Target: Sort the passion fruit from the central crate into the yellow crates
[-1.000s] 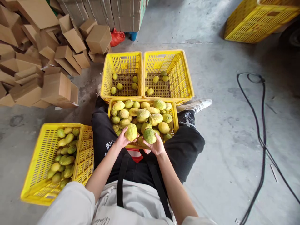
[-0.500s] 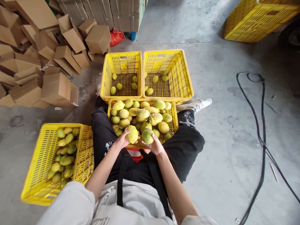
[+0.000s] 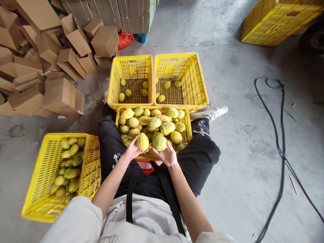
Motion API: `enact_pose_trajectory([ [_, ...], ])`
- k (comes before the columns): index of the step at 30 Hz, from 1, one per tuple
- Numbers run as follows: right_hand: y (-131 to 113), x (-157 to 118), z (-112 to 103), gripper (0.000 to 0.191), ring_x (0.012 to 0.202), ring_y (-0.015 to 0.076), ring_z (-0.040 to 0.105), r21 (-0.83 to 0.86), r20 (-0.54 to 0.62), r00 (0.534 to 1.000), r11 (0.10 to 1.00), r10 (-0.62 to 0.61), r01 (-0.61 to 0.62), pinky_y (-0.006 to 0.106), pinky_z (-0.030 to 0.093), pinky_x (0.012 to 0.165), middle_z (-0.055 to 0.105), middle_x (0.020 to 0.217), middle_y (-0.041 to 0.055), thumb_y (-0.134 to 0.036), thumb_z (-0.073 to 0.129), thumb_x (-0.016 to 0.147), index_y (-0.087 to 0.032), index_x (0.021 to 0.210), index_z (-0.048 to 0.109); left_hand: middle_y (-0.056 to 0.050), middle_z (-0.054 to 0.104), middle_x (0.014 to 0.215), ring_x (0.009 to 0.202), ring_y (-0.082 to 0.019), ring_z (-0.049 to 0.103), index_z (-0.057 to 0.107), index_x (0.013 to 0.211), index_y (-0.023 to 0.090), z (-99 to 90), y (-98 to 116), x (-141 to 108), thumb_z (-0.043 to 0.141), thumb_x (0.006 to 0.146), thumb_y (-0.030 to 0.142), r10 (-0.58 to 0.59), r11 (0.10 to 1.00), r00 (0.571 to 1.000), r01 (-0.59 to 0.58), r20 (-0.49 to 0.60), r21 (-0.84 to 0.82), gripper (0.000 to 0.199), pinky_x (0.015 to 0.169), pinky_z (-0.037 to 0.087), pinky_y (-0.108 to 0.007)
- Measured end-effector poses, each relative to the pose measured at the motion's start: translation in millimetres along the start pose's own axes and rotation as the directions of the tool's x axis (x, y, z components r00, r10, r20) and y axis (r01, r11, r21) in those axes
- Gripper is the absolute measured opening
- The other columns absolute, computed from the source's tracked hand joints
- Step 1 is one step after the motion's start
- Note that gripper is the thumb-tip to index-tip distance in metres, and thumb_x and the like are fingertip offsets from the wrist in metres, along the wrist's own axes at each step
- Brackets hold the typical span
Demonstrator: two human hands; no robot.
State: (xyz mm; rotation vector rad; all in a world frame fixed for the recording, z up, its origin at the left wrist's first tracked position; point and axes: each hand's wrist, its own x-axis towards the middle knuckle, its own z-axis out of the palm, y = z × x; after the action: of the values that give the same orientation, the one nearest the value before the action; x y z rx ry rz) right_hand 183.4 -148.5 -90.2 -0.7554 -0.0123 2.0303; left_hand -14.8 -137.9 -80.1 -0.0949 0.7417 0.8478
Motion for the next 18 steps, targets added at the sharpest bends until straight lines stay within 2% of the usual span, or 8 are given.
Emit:
enact_pose_trajectory([
  [5, 1.2, 2.8, -9.6, 0.039, 0.085, 0.0222, 0.072, -0.028, -0.095, 0.995, 0.999, -0.024, 0.022, 0.037, 0.062, 0.071, 0.074, 0.093, 0.0025, -0.043, 0.065, 0.078, -0.026, 0.112, 0.058, -0.010, 0.070, 0.086, 0.079, -0.025, 0.068, 0.061, 0.105, 0.014, -5.5, -4.1, 0.6, 0.050, 0.087, 0.042, 0.013, 0.997, 0.997, -0.008, -0.072, 0.081, 0.035, 0.077, 0.053, -0.043],
  [8, 0.6, 4.1, -10.1, 0.038, 0.080, 0.0208, 0.072, -0.057, -0.089, 0.996, 0.998, -0.018, 0.013, 0.034, 0.063, 0.064, 0.074, 0.092, 0.0016, -0.043, 0.066, 0.077, -0.026, 0.110, 0.059, -0.010, 0.069, 0.086, 0.073, -0.022, 0.068, 0.060, 0.113, 0.015, -5.6, -4.3, 0.2, 0.049, 0.087, 0.043, -0.003, 0.991, 0.999, 0.007, -0.032, 0.132, 0.040, 0.068, 0.054, -0.036],
  [10, 0.0, 4.4, -8.6, 0.038, 0.081, 0.0209, 0.072, -0.073, -0.077, 0.997, 0.997, -0.020, 0.015, 0.035, 0.063, 0.064, 0.074, 0.094, 0.0021, -0.043, 0.066, 0.077, -0.026, 0.110, 0.059, -0.010, 0.068, 0.087, 0.070, -0.021, 0.066, 0.059, 0.117, 0.014, -4.6, -3.7, -0.1, 0.049, 0.086, 0.042, -0.006, 0.988, 1.000, 0.005, 0.006, 0.157, 0.042, 0.064, 0.053, -0.034],
  [14, -0.6, 3.4, -6.3, 0.041, 0.088, 0.0232, 0.071, -0.091, -0.092, 0.995, 0.996, -0.026, 0.018, 0.038, 0.062, 0.070, 0.074, 0.094, 0.0023, -0.045, 0.069, 0.075, -0.027, 0.110, 0.059, -0.011, 0.068, 0.091, 0.068, -0.021, 0.066, 0.063, 0.107, 0.013, -3.0, -3.9, 0.6, 0.050, 0.084, 0.039, 0.025, 0.989, 0.998, -0.016, -0.058, 0.150, 0.037, 0.059, 0.053, -0.032],
  [18, -0.5, 0.9, -4.3, 0.044, 0.102, 0.0276, 0.066, -0.084, -0.084, 0.996, 0.996, -0.011, 0.004, 0.045, 0.059, 0.081, 0.072, 0.100, 0.0041, -0.045, 0.071, 0.072, -0.027, 0.111, 0.059, -0.013, 0.068, 0.100, 0.073, -0.021, 0.066, 0.063, 0.106, 0.013, -3.1, -4.7, 3.2, 0.053, 0.083, 0.036, 0.046, 0.989, 0.997, -0.036, -0.067, 0.147, 0.034, 0.060, 0.053, -0.033],
])
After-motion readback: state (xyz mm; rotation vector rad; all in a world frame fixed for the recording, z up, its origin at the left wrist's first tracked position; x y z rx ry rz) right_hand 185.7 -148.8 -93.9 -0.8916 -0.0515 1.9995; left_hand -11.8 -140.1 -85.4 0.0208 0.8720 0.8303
